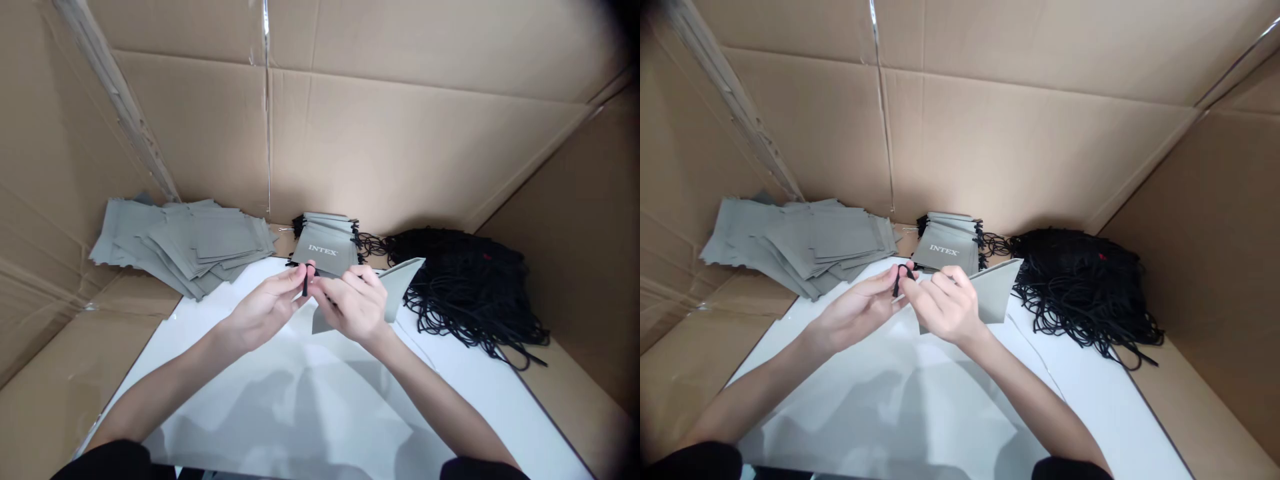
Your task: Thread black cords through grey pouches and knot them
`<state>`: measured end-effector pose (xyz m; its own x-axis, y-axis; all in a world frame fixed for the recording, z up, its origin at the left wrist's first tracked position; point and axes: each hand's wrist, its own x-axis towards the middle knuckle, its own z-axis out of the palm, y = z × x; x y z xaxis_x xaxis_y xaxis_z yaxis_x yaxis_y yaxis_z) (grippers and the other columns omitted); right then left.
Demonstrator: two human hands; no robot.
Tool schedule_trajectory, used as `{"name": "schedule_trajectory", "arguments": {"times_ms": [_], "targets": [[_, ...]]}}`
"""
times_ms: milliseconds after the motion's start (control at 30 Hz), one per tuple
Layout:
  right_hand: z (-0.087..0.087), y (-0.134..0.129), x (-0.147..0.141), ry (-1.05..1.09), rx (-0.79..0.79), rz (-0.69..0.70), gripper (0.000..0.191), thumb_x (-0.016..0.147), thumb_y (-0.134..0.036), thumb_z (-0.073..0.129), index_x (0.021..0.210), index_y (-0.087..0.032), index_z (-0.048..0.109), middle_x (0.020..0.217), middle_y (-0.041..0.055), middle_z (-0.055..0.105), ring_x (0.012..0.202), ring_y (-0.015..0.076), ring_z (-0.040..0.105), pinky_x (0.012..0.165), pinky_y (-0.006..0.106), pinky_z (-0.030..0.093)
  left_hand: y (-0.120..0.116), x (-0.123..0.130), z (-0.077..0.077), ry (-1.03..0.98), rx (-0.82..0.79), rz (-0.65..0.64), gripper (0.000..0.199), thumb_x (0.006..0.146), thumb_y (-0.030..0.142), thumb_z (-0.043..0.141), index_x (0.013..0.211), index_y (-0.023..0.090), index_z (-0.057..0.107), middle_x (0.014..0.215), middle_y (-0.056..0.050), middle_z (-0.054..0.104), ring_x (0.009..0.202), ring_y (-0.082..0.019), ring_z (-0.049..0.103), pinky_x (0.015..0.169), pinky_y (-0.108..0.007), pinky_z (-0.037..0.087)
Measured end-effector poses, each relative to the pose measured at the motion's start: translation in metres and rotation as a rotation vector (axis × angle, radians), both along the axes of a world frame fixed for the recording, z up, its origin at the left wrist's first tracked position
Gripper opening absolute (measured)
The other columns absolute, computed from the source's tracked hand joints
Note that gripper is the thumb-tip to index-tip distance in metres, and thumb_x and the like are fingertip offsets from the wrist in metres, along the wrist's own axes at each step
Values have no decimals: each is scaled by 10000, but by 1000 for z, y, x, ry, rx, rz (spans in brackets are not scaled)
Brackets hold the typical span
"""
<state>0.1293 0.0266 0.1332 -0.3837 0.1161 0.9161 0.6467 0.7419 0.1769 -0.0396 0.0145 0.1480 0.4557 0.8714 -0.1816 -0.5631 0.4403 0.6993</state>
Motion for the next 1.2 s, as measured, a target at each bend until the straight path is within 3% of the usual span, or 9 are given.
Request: {"name": "schedule_trajectory", "arguments": {"times_ms": [167,500,733,1000,1200], "targets": [[-3,4,-10,0,103,2,139,952,-121,561,891,-170,676,525,-34,526,514,135,378,614,306,361,-9,2,4,-77,-136,109,155,966,215,622,903,164,754,891,8,674,847,-70,580,913,-232,436],[-6,1,-15,113,-9,14,123,973,-178,574,974,-185,696,532,-36,547,507,126,409,602,304,325,-14,-2,1,-103,-79,88,105,940,223,660,943,181,757,945,13,671,873,-69,594,939,-199,442],[-8,-2,-20,260,-195,126,91,956,-188,590,932,-206,676,556,-31,620,476,127,446,605,308,387,-12,-3,6,-60,-64,55,104,921,280,683,857,223,743,928,11,654,898,-100,586,945,-232,443],[-6,0,-24,252,-148,76,48,956,-211,630,927,-212,668,569,-28,661,467,122,480,604,312,389,-11,-4,2,-52,-44,107,125,863,338,752,855,214,739,802,20,605,826,-99,553,893,-220,457],[-4,-1,-30,321,-190,87,108,955,-251,653,857,-204,661,584,-24,679,466,107,494,598,305,382,-11,-4,-1,-12,7,146,114,864,336,750,869,223,747,982,6,624,986,-110,546,921,-207,445]]}}
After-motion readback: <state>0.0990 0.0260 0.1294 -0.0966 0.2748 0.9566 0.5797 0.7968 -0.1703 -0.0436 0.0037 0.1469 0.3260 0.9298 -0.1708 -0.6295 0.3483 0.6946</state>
